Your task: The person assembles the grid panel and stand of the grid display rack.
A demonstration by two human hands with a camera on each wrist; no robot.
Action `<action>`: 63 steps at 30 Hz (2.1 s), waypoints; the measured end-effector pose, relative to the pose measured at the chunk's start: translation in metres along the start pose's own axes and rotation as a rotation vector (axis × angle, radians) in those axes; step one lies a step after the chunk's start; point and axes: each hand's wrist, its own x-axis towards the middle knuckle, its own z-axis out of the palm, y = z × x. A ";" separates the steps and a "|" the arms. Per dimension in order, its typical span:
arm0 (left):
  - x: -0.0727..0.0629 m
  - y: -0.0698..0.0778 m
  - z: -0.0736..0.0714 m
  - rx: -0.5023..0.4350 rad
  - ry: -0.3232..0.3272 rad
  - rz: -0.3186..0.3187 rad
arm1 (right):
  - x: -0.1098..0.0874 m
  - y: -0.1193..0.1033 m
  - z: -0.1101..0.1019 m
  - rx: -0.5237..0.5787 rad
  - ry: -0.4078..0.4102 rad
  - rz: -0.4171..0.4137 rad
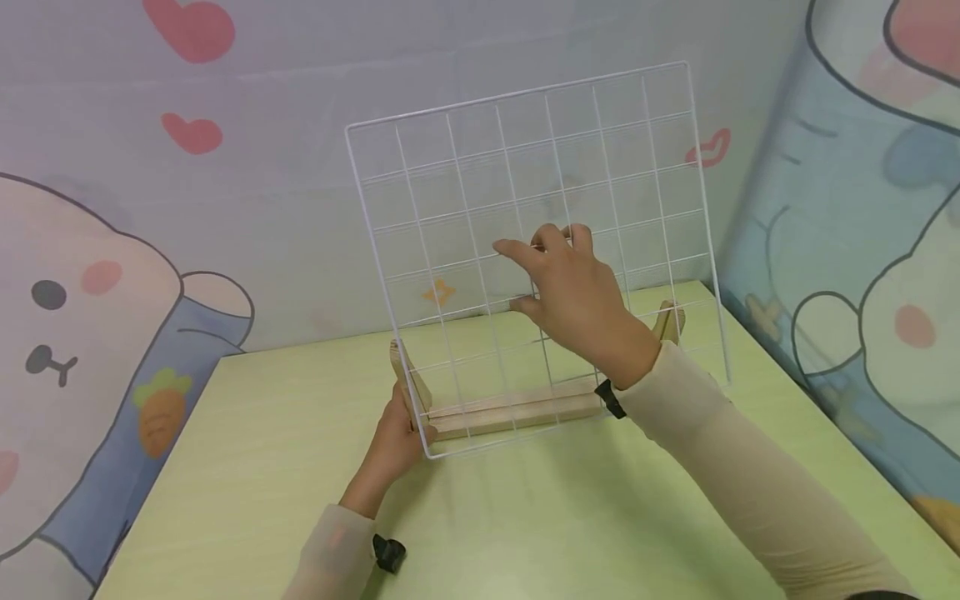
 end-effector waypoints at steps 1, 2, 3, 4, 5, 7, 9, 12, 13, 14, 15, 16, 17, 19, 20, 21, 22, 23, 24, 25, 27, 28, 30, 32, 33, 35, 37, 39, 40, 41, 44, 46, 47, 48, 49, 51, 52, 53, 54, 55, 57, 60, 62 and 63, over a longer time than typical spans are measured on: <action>0.000 0.000 0.000 -0.014 -0.009 0.000 | 0.003 0.000 -0.001 -0.002 0.001 0.005; -0.001 0.000 0.000 -0.024 -0.015 0.000 | 0.007 0.000 -0.003 -0.004 0.000 0.009; -0.001 0.001 0.001 -0.034 -0.017 -0.002 | 0.010 0.000 -0.004 -0.008 -0.002 0.014; -0.002 0.001 0.001 -0.044 -0.020 -0.004 | 0.014 -0.001 -0.005 -0.013 -0.002 0.018; -0.002 0.000 0.001 -0.052 -0.023 -0.007 | 0.018 -0.001 -0.005 -0.018 -0.002 0.021; -0.002 0.000 0.001 -0.073 -0.028 -0.001 | 0.025 -0.002 -0.007 -0.029 0.001 0.022; -0.002 0.000 0.001 -0.084 -0.029 0.007 | 0.032 -0.004 -0.008 -0.042 0.007 0.023; -0.002 0.000 0.002 -0.094 -0.032 0.016 | 0.040 -0.005 -0.009 -0.049 0.016 0.025; -0.002 0.000 0.002 -0.092 -0.030 0.014 | 0.042 -0.006 -0.009 -0.049 0.019 0.026; -0.001 0.000 0.003 -0.091 -0.027 0.013 | 0.044 -0.006 -0.009 -0.050 0.020 0.027; -0.001 0.000 0.004 -0.089 -0.024 0.013 | 0.046 -0.006 -0.008 -0.051 0.020 0.027; -0.001 -0.001 0.004 -0.087 -0.021 0.009 | 0.048 -0.006 -0.008 -0.053 0.019 0.028; -0.001 -0.001 0.005 -0.086 -0.022 0.006 | 0.050 -0.007 -0.008 -0.056 0.018 0.030; -0.001 -0.002 0.006 -0.087 -0.027 0.004 | 0.053 -0.007 -0.008 -0.061 0.011 0.036; 0.000 -0.002 0.006 -0.089 -0.032 0.000 | 0.055 -0.007 -0.008 -0.065 0.007 0.040; -0.001 -0.002 0.006 -0.090 -0.039 -0.002 | 0.057 -0.007 -0.008 -0.065 0.003 0.046; -0.001 -0.002 0.006 -0.090 -0.045 -0.007 | 0.058 -0.007 -0.008 -0.065 -0.001 0.054; -0.001 -0.002 0.007 -0.090 -0.050 -0.010 | 0.060 -0.007 -0.009 -0.063 -0.002 0.062; -0.002 -0.002 0.007 -0.088 -0.051 -0.009 | 0.062 -0.006 -0.010 -0.061 -0.001 0.067; -0.002 -0.001 0.007 -0.090 -0.053 -0.008 | 0.064 -0.006 -0.010 -0.060 0.002 0.073; -0.002 -0.001 0.008 -0.086 -0.050 -0.011 | 0.067 -0.006 -0.012 -0.055 0.014 0.078; -0.003 0.000 0.008 -0.084 -0.047 -0.010 | 0.069 -0.006 -0.013 -0.054 0.019 0.081; -0.002 -0.001 0.010 -0.087 -0.039 -0.003 | 0.071 -0.007 -0.016 -0.053 0.036 0.077; -0.001 -0.001 0.012 -0.091 -0.038 -0.005 | 0.073 -0.007 -0.018 -0.056 0.052 0.074; 0.000 0.000 0.013 -0.094 -0.039 -0.004 | 0.074 -0.006 -0.018 -0.058 0.058 0.074; 0.001 0.001 0.014 -0.095 -0.040 -0.006 | 0.076 -0.005 -0.019 -0.066 0.070 0.075; 0.001 0.003 0.015 -0.094 -0.041 -0.010 | 0.077 -0.004 -0.020 -0.072 0.073 0.079; 0.001 0.004 0.016 -0.090 -0.040 -0.014 | 0.078 -0.003 -0.020 -0.071 0.077 0.084; 0.002 0.004 0.017 -0.088 -0.039 -0.017 | 0.079 -0.002 -0.020 -0.070 0.080 0.087; 0.002 0.005 0.017 -0.085 -0.037 -0.021 | 0.079 -0.001 -0.019 -0.066 0.085 0.089; 0.003 0.005 0.019 -0.079 -0.036 -0.030 | 0.080 0.001 -0.019 -0.059 0.107 0.098; 0.004 0.005 0.020 -0.072 -0.041 -0.033 | 0.081 0.003 -0.019 -0.057 0.122 0.105; 0.004 0.005 0.021 -0.065 -0.044 -0.036 | 0.081 0.004 -0.019 -0.058 0.127 0.107; 0.004 0.005 0.021 -0.063 -0.048 -0.038 | 0.080 0.005 -0.018 -0.057 0.130 0.108; 0.004 0.005 0.021 -0.059 -0.050 -0.041 | 0.080 0.006 -0.017 -0.057 0.131 0.106; 0.003 0.005 0.021 -0.052 -0.051 -0.045 | 0.079 0.007 -0.015 -0.058 0.131 0.097; 0.002 0.004 0.020 -0.046 -0.046 -0.046 | 0.079 0.006 -0.013 -0.058 0.133 0.089; 0.001 0.004 0.019 -0.041 -0.044 -0.051 | 0.078 0.006 -0.011 -0.058 0.139 0.081; 0.001 0.004 0.018 -0.040 -0.042 -0.051 | 0.078 0.005 -0.010 -0.058 0.147 0.074; 0.000 0.003 0.017 -0.036 -0.040 -0.047 | 0.077 0.004 -0.009 -0.061 0.158 0.067; 0.000 0.003 0.016 -0.034 -0.041 -0.040 | 0.075 0.003 -0.007 -0.060 0.187 0.057; -0.002 0.002 0.014 -0.051 -0.046 -0.029 | 0.071 0.000 -0.003 -0.054 0.229 0.040; -0.002 0.001 0.013 -0.061 -0.047 -0.025 | 0.068 -0.001 -0.001 -0.046 0.259 0.022; -0.002 0.001 0.013 -0.063 -0.047 -0.025 | 0.066 -0.002 0.000 -0.043 0.275 0.012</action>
